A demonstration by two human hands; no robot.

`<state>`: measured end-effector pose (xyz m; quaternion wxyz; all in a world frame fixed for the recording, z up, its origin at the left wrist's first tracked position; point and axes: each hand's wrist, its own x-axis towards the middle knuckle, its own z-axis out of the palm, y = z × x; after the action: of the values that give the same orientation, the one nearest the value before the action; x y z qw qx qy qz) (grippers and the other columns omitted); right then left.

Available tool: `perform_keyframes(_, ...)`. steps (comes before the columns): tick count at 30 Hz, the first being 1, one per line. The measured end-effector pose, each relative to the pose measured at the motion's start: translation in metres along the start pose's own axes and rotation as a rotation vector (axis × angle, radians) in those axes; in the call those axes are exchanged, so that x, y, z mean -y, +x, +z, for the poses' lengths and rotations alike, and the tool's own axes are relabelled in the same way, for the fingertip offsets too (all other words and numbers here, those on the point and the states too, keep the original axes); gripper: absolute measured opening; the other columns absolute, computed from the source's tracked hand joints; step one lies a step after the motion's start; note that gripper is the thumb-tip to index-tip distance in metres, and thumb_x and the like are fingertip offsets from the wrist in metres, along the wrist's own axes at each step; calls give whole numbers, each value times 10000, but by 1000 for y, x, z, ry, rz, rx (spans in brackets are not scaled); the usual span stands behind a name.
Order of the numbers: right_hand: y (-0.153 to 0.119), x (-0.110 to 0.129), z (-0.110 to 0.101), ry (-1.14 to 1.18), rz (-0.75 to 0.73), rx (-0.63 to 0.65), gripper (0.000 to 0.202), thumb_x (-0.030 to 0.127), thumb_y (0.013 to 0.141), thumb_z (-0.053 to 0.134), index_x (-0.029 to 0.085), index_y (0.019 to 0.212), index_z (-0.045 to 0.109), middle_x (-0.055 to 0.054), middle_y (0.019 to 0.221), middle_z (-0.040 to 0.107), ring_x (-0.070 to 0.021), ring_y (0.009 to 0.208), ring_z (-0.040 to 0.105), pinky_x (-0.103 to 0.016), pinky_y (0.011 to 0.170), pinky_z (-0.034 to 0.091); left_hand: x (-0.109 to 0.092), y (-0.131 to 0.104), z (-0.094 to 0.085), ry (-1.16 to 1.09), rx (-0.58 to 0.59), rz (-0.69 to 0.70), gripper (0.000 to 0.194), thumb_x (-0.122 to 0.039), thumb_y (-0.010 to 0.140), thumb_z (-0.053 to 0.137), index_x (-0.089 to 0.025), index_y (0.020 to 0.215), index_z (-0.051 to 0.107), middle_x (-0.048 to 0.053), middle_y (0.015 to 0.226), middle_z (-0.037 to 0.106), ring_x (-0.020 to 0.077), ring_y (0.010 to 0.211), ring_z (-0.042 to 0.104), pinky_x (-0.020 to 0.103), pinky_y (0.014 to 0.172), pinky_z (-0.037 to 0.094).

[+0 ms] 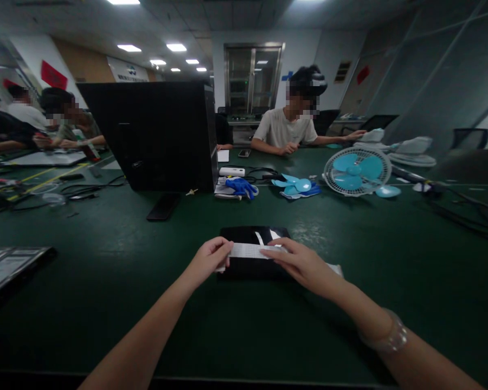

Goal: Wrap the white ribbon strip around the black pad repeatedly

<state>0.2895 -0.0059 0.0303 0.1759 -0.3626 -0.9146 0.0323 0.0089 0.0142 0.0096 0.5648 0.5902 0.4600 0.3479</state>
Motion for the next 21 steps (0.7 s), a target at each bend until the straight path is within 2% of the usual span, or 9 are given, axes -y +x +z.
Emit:
perform_keyframes(4,-2,-3,12,-79,-17,69,480,177,943,418,358,1384,474,-72,1300,525,-220,1111,540,-424,895,475,5,-3,0,403,-113,68,276,-485,773,644,-210,769,663,8,641,604,144,547,522,216,475,318)
perform_keyframes(7,-2,-2,16,-125,-21,118,485,170,941,418,357,1385,475,-73,1305,529,-230,1111,541,-446,901,468,5,-4,3,547,-176,101,259,-464,737,670,-217,659,669,21,646,596,146,544,492,216,466,269)
perform_keyframes(14,0,4,17,-160,-22,180,555,98,898,427,341,1396,467,-76,1332,525,-252,1157,521,-482,935,456,9,0,4,617,-201,20,294,-482,711,677,-222,578,647,19,554,557,148,502,450,222,467,217)
perform_keyframes(18,0,4,20,-149,-4,215,592,68,888,390,347,1406,453,-64,1361,508,-245,1209,488,-484,968,442,16,3,4,569,-232,40,305,-465,676,707,-216,532,605,0,507,511,127,469,387,221,475,197)
perform_keyframes(21,0,4,21,-112,37,243,615,69,866,395,352,1410,449,-52,1392,479,-255,1256,447,-502,995,423,19,3,5,634,-239,10,340,-484,663,706,-211,513,572,-3,508,498,128,471,389,216,469,212)
